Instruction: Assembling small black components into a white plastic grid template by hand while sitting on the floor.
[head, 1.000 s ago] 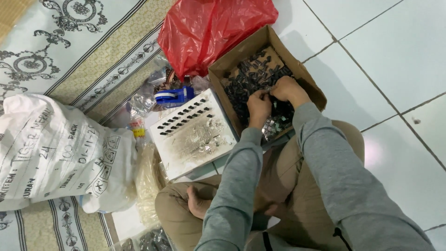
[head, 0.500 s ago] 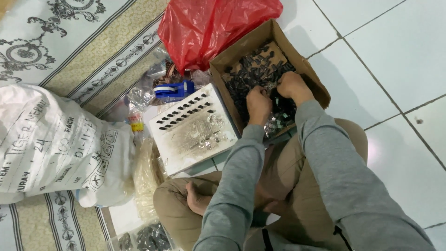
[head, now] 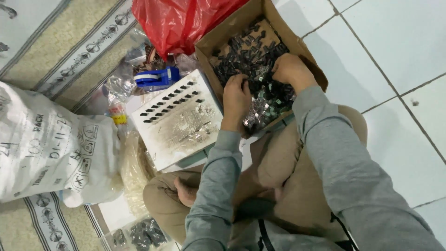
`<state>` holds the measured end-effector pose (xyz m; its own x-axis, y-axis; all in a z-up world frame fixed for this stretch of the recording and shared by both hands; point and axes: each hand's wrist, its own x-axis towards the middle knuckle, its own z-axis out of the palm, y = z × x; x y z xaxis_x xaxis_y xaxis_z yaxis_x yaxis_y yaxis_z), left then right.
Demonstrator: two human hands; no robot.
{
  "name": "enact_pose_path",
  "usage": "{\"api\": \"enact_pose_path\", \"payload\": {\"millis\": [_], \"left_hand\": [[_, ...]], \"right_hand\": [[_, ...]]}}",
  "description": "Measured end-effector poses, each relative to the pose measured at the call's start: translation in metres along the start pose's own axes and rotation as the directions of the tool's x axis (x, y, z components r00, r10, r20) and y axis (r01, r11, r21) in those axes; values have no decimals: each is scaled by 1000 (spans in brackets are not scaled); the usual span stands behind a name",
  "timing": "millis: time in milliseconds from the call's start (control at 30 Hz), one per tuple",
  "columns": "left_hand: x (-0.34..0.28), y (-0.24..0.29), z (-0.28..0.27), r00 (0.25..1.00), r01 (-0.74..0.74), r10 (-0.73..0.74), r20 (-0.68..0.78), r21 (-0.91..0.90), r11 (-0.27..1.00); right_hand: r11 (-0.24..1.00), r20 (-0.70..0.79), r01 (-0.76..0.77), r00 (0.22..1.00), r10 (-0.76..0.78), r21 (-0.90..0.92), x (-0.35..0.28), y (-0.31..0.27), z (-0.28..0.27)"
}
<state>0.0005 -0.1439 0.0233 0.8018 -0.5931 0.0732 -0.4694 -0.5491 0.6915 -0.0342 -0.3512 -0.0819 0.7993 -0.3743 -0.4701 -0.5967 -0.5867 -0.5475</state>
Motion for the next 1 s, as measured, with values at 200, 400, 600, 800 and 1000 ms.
{"api": "enact_pose_path", "payload": {"millis": [200, 400, 600, 800, 1000], "left_hand": [[-23, -16, -9, 983, -182, 182, -21, 14, 983], [-20, -21, -8, 976, -127, 72, -208, -268, 955], [-24, -31, -9, 961, -145, 51, -270, -340, 929], [-26, -31, -14, 969, -132, 43, -242, -365, 921], [-26, -34, -14, 973, -133, 49, -226, -373, 918]], "right_hand": [[965, 139, 176, 979, -150, -193, -65, -46, 2], [930, 198, 226, 965, -173, -289, -67, -44, 35], [864, 89, 368, 929, -360, -343, -61, -43, 65], [916, -49, 312, 941, -334, -252, -100, -94, 50], [753, 83, 392, 907, -414, -528, -88, -77, 58]]}}
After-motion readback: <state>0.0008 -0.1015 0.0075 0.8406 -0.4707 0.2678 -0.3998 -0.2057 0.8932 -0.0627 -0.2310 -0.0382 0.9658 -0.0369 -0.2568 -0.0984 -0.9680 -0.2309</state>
